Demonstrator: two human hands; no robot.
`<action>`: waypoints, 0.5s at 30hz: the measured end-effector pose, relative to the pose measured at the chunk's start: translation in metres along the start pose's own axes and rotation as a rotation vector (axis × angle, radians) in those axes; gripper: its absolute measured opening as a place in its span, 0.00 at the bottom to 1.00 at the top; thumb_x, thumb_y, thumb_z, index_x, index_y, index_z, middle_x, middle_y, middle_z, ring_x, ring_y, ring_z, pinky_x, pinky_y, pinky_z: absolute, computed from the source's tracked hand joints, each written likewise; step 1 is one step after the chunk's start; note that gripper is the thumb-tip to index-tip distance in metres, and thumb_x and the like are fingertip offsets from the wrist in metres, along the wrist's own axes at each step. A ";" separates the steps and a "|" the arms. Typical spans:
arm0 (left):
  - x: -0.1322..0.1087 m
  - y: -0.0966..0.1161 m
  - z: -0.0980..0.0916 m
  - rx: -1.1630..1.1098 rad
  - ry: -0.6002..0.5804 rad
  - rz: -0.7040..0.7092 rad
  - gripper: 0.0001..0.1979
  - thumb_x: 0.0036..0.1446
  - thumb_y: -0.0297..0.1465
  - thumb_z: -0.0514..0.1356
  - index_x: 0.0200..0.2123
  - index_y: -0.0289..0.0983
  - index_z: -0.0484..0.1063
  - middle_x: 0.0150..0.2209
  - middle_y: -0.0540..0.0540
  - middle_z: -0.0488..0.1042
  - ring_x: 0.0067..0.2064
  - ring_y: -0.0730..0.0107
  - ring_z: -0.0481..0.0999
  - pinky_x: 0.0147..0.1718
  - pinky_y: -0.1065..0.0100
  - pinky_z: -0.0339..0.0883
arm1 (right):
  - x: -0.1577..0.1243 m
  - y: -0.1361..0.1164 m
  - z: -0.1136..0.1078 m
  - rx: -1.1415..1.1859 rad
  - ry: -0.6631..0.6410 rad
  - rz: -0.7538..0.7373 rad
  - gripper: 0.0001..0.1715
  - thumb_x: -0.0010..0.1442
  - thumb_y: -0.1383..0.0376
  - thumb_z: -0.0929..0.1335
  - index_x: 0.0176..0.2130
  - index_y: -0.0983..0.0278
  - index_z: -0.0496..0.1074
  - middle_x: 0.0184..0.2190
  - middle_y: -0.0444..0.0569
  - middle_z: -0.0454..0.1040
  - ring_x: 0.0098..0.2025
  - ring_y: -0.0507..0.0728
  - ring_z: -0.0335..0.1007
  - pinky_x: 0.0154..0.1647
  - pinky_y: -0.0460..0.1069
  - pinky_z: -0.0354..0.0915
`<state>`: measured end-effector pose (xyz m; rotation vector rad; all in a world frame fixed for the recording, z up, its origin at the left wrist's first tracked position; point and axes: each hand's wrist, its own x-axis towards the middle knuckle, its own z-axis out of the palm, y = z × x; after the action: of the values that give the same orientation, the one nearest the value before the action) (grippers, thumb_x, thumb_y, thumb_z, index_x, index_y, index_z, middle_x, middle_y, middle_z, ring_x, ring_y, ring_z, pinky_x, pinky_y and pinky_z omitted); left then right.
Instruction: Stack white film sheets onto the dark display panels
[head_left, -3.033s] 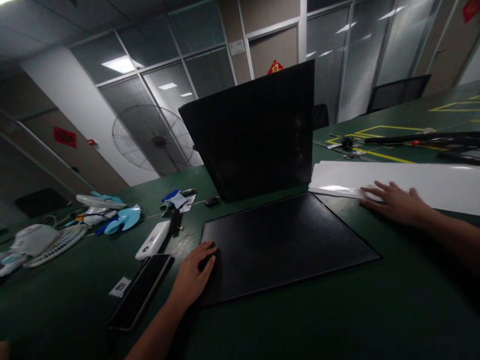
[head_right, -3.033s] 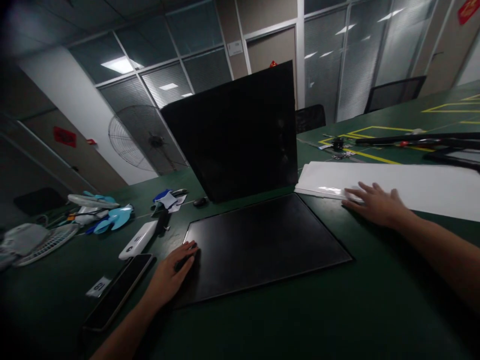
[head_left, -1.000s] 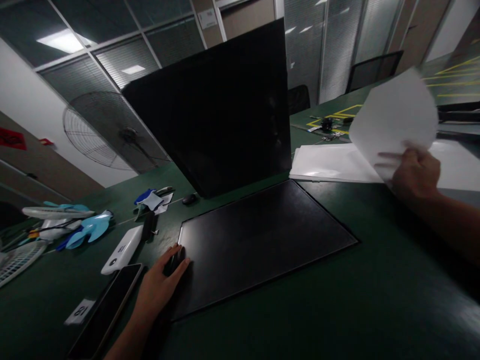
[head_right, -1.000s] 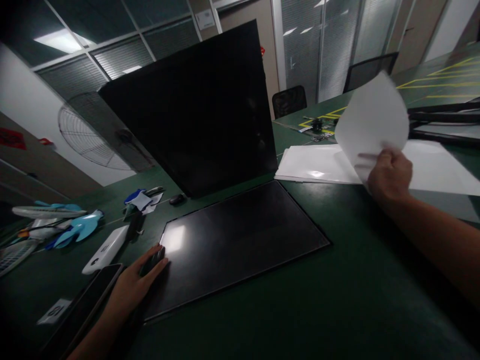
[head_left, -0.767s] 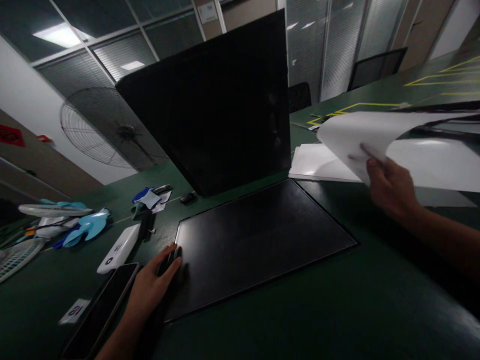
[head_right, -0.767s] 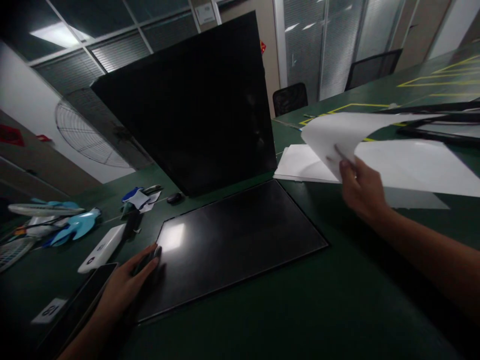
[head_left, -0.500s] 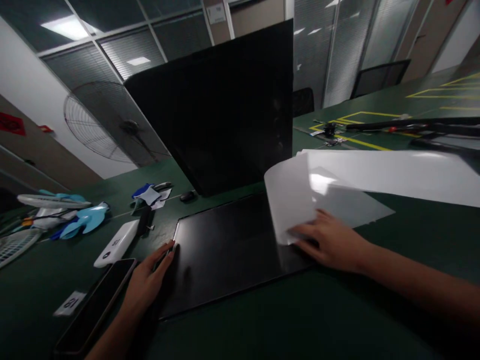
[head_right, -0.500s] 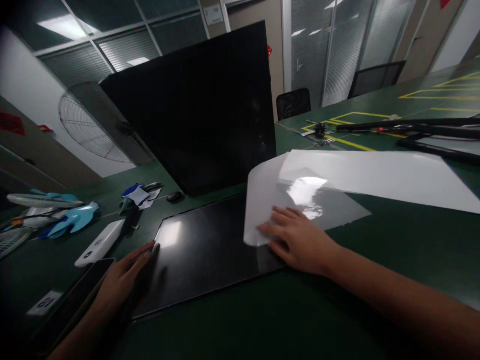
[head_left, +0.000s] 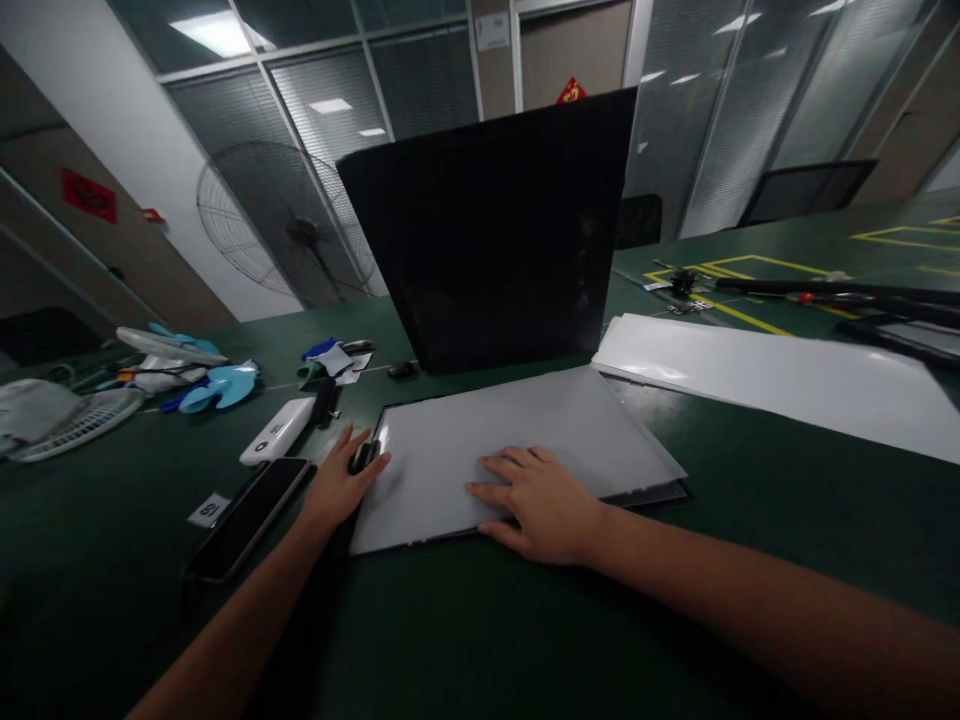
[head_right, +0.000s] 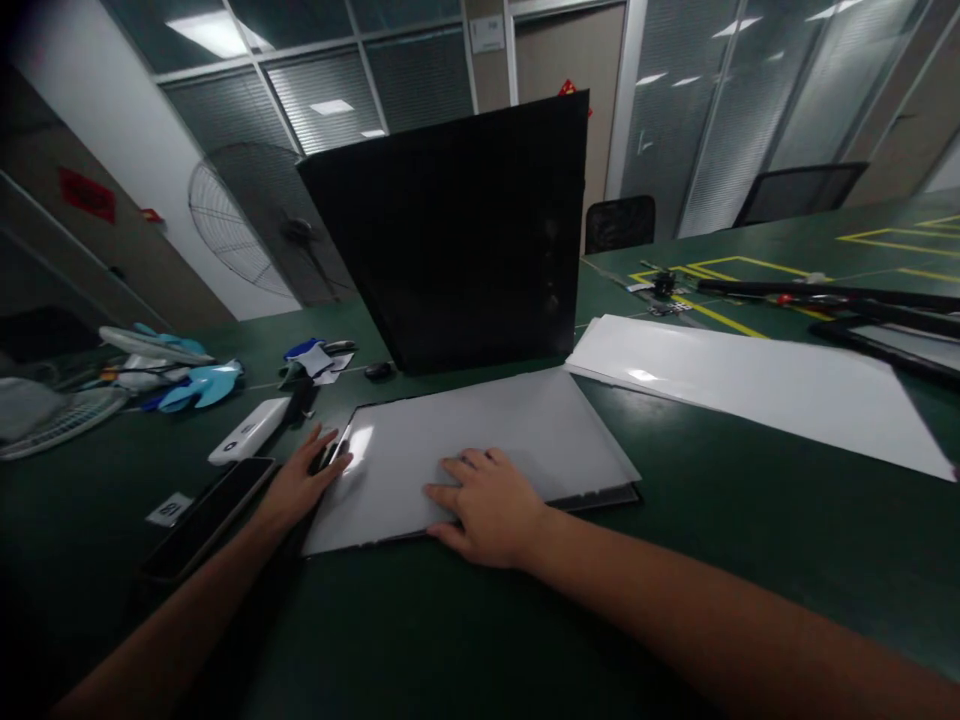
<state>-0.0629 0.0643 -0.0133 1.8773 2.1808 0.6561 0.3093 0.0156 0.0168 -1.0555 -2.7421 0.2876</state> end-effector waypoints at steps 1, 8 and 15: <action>0.003 -0.001 0.003 0.017 -0.012 0.005 0.42 0.62 0.57 0.61 0.72 0.40 0.70 0.79 0.40 0.56 0.77 0.41 0.62 0.74 0.47 0.57 | 0.003 0.009 -0.003 -0.018 0.038 -0.013 0.38 0.74 0.41 0.61 0.72 0.52 0.70 0.73 0.55 0.66 0.71 0.71 0.65 0.68 0.71 0.64; 0.039 -0.008 0.016 0.061 -0.075 0.026 0.38 0.65 0.52 0.60 0.74 0.42 0.67 0.77 0.41 0.61 0.80 0.46 0.53 0.78 0.44 0.44 | -0.042 0.158 -0.048 -0.197 0.456 0.469 0.36 0.75 0.48 0.57 0.66 0.64 0.75 0.66 0.63 0.73 0.69 0.73 0.65 0.69 0.74 0.61; 0.070 -0.016 0.018 0.037 -0.111 0.119 0.43 0.61 0.52 0.63 0.74 0.41 0.65 0.76 0.39 0.62 0.79 0.49 0.58 0.77 0.50 0.46 | -0.121 0.256 -0.041 -0.194 0.580 0.819 0.41 0.73 0.49 0.58 0.71 0.71 0.67 0.68 0.72 0.67 0.70 0.78 0.64 0.68 0.73 0.64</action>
<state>-0.0820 0.1348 -0.0260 2.0237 2.0399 0.5212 0.5715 0.1244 -0.0202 -1.9113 -1.7535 -0.1702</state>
